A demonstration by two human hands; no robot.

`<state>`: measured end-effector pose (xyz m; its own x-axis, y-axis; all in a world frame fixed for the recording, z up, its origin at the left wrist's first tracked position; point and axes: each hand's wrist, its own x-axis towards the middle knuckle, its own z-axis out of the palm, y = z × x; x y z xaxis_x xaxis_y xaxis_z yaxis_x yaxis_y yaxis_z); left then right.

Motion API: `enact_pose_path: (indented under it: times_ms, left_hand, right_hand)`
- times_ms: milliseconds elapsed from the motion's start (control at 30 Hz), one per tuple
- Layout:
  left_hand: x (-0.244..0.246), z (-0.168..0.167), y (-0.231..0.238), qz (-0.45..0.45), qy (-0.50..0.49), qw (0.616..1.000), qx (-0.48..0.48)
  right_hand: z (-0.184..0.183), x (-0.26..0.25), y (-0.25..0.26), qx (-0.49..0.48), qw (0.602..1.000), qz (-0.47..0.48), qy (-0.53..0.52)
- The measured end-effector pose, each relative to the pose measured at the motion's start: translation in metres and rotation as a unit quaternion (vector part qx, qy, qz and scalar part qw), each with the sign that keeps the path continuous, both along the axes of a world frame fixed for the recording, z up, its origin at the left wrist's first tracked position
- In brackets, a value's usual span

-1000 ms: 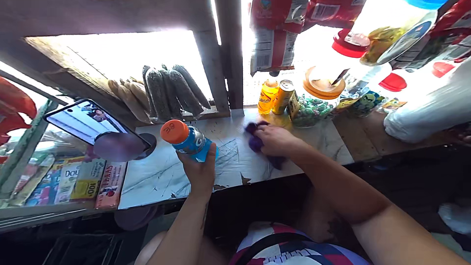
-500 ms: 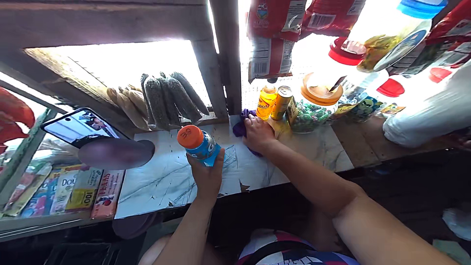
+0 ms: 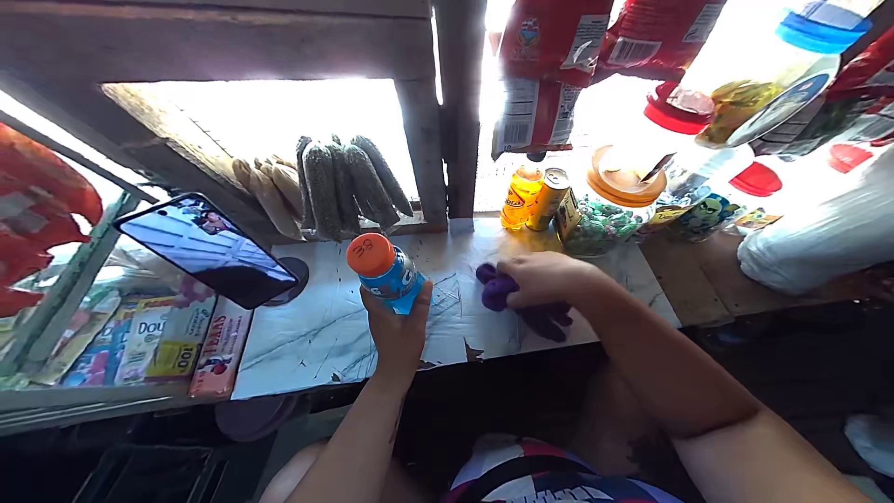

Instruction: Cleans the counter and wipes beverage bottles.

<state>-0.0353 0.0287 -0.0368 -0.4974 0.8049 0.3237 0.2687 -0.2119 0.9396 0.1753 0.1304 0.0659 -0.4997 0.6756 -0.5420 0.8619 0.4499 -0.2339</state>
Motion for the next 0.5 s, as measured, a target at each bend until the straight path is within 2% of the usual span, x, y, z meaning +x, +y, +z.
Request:
enact_pose_path:
  times_ms: [67,167,233,300,400,433,500]
  left_hand:
    - [-0.001,-0.001,-0.001,-0.005,0.002,1.0,0.001]
    - [-0.001,-0.003,0.0,-0.005,0.012,1.0,-0.007]
    - [-0.001,-0.002,-0.001,-0.006,0.014,1.0,-0.007]
    - [0.0,0.001,-0.001,-0.009,0.005,1.0,-0.004]
    - [-0.003,0.003,-0.003,-0.009,-0.002,1.0,0.008]
    - [-0.004,0.004,-0.004,-0.009,-0.001,1.0,0.009]
    - [-0.006,0.004,-0.003,-0.009,-0.003,1.0,0.007]
  right_hand:
    - [0.006,0.012,0.008,-0.005,0.998,0.0,0.06]
    - [-0.03,0.01,0.03,0.104,0.983,-0.044,0.145]
    - [-0.057,0.003,0.027,0.115,0.984,-0.035,0.132]
    - [-0.067,0.003,0.007,0.129,0.985,-0.016,0.114]
    - [-0.071,0.019,-0.032,0.143,0.972,0.053,0.177]
    - [-0.071,0.027,-0.045,0.127,0.969,0.09,0.193]
    - [-0.06,0.04,-0.065,0.035,0.962,0.181,0.2]
